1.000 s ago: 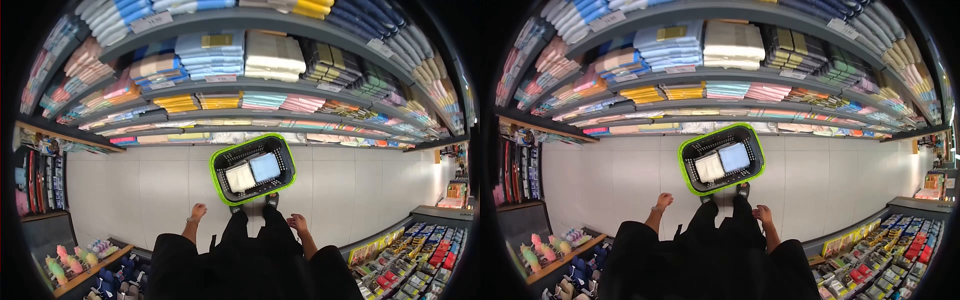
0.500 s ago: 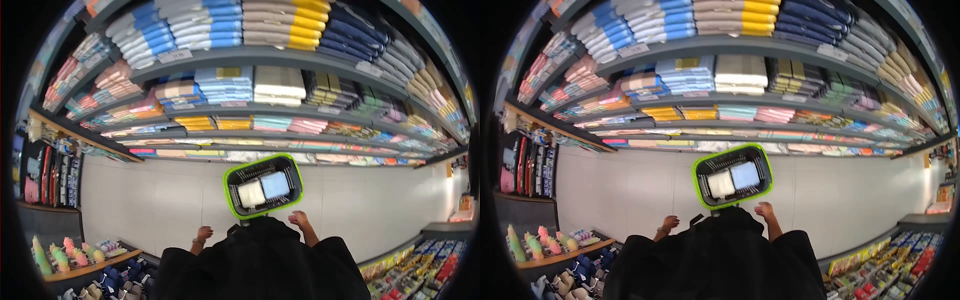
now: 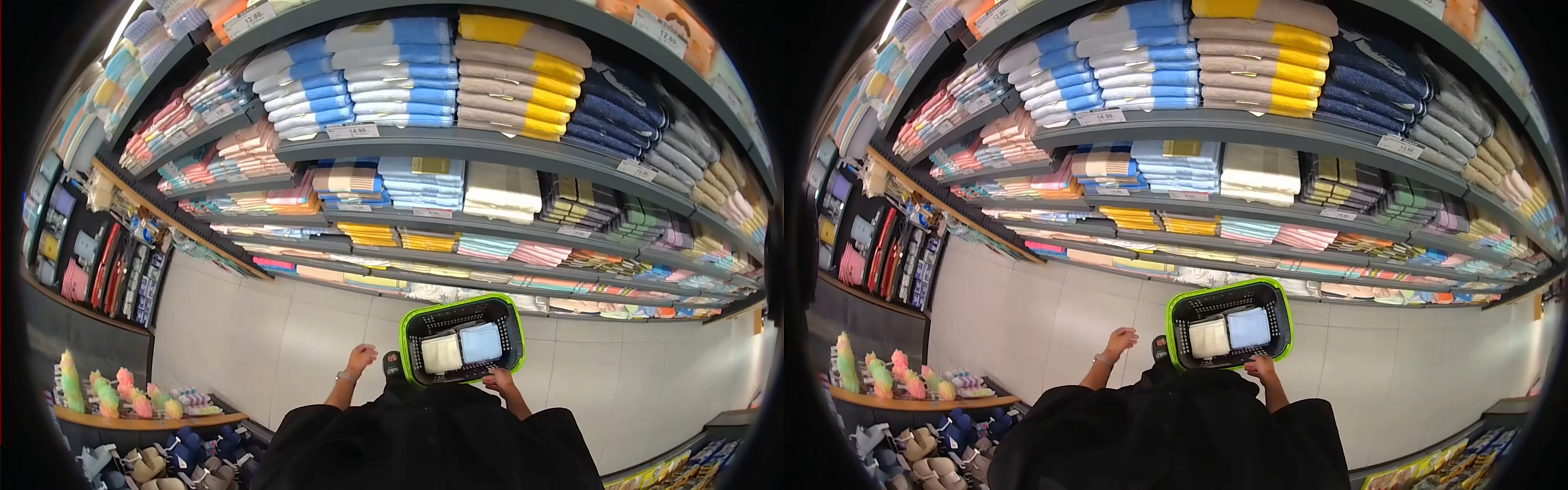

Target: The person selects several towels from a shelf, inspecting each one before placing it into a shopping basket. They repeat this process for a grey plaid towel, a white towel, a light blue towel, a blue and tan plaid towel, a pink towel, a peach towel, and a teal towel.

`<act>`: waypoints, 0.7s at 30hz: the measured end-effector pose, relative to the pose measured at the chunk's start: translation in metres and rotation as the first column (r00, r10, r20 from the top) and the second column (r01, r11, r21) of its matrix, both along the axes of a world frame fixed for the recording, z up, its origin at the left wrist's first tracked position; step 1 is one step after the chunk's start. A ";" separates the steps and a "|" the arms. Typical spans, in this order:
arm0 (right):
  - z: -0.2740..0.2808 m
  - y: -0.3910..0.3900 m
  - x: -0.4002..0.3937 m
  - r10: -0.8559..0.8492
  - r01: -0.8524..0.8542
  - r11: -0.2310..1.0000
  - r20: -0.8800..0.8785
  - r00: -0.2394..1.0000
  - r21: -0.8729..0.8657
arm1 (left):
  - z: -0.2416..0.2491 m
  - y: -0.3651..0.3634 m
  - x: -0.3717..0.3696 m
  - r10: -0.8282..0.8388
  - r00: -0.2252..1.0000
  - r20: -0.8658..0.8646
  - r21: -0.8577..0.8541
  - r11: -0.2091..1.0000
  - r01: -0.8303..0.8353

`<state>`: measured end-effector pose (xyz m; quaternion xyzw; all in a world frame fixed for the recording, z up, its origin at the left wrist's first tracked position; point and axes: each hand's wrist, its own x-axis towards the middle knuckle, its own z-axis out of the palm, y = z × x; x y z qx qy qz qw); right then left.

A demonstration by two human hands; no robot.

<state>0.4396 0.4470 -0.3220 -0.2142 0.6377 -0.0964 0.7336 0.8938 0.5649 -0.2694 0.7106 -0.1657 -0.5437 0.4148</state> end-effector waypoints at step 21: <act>0.052 0.003 0.205 -0.138 0.140 0.989 0.046 0.989 -0.038 | 0.302 -0.322 0.179 0.096 -0.053 0.994 -0.007 0.536 0.844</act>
